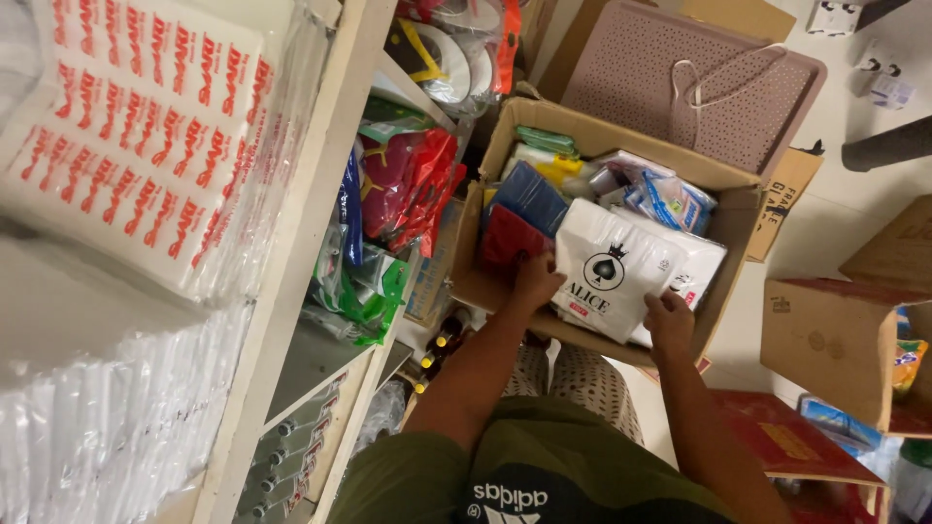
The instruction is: Stocking and organizing packs of plastic bags on a shelf and into a storage box in a grocery store backroom area.
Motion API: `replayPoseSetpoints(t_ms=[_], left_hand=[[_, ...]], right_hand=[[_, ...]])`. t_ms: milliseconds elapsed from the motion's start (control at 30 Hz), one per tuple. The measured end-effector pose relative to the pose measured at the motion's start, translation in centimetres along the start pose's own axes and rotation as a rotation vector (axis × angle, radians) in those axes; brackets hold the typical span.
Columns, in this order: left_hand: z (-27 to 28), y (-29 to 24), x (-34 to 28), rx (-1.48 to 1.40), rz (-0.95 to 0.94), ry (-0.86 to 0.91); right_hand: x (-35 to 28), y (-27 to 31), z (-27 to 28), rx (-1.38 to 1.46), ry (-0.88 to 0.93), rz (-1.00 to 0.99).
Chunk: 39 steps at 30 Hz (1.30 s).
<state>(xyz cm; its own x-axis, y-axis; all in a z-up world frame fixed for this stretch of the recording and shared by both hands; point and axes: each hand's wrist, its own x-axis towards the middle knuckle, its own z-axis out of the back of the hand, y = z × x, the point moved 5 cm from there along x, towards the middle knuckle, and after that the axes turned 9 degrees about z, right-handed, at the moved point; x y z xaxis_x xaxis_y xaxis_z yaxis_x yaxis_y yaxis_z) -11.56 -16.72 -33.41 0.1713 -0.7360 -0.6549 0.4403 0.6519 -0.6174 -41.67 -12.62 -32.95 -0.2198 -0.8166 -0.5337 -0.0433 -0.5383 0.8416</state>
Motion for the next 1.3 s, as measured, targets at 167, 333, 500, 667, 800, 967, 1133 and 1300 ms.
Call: replayPoseSetpoints(t_ms=[167,333,500,667,800,967,1133,1300], left_hand=[[4.7,-7.0,-5.3,-0.071,-0.167,-0.095],[10.3,-16.5,-10.5,0.038,-0.394,-0.071],[12.5,-22.9,-13.6,0.384,-0.761,-0.070],[15.2,-26.9,-16.1,0.459,-0.822,-0.043],[20.9,-29.4,-19.4,0.103,-0.779,-0.050],[29.3,-26.2,-22.5,-0.347,-0.793,-0.214],[31.9,-16.7,-21.4,-0.767,-0.725,-0.220],[26.9,-12.7,-18.7,-1.129,-0.652,0.254]], right_hand=[[-1.3,4.5,-0.8,-0.214,-0.006,-0.006],[-4.1,15.4,-2.4,-0.585,-0.015,0.421],[-13.9,35.1,-9.7,-1.034,0.144,1.123],[-14.5,37.6,-12.5,-1.084,0.353,1.103],[-11.7,35.1,-13.1,-0.849,0.558,0.655],[-12.8,38.8,-14.4,-0.414,0.700,0.570],[-11.2,40.7,-13.9,-0.403,0.733,0.589],[-10.9,42.1,-14.8,-0.415,0.786,0.627]])
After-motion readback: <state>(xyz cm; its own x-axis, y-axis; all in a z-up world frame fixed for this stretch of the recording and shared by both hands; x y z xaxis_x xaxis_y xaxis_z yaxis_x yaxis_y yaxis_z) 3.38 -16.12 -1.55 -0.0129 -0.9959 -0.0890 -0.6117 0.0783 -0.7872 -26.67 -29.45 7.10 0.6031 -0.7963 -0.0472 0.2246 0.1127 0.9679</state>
